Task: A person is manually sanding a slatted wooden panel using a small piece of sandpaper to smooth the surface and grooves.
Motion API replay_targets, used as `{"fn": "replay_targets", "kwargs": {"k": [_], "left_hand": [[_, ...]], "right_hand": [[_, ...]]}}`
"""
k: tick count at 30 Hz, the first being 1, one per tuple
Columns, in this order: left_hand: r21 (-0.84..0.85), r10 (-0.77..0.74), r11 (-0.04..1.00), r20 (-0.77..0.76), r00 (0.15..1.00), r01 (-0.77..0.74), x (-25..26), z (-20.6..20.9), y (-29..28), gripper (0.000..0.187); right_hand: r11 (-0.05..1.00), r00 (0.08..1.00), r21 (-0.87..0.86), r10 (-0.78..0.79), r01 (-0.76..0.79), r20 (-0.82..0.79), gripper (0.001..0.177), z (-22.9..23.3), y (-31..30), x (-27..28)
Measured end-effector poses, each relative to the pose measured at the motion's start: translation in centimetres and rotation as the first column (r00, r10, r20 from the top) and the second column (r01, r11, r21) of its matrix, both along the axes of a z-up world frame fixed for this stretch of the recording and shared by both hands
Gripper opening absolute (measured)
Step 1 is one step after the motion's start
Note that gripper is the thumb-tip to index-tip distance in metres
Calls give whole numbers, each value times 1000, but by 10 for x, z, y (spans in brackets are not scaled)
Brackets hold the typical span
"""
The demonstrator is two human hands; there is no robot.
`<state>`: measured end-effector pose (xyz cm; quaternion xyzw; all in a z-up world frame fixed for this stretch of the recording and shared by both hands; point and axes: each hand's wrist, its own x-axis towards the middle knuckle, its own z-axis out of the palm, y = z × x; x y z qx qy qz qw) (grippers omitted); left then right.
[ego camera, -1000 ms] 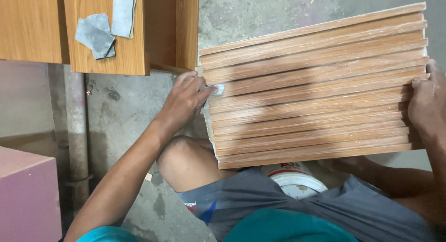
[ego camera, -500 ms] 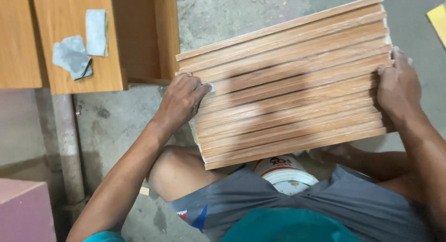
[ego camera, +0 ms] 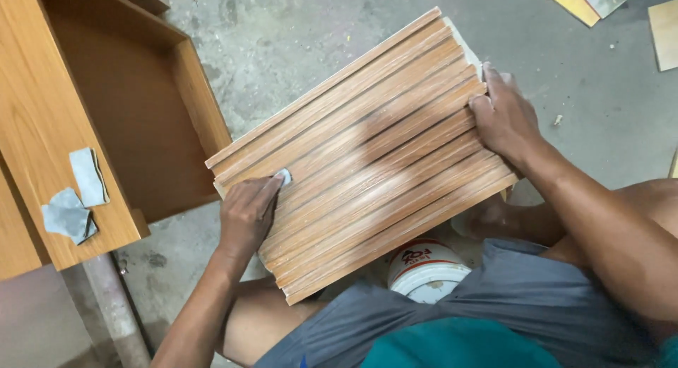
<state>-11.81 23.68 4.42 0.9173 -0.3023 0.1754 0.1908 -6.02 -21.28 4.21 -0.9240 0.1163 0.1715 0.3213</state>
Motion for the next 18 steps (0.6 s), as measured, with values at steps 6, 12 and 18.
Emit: {"fn": "replay_targets", "kwargs": {"k": [6,12,18], "left_hand": [[1,-10,1000,28,1000,10,29,2,-64,13],[13,-60,998,5,998,60,29,16,-36,13],[290,-42,957,60,997,23,9,29,-27,10]], "right_hand": [[999,1000,-39,-5,5,-5,80,-20,-7,2],[1000,1000,-30,-5,6,27,77,-21,-11,0],[1000,999,21,-2,1,46,80,-13,-5,-2]]}}
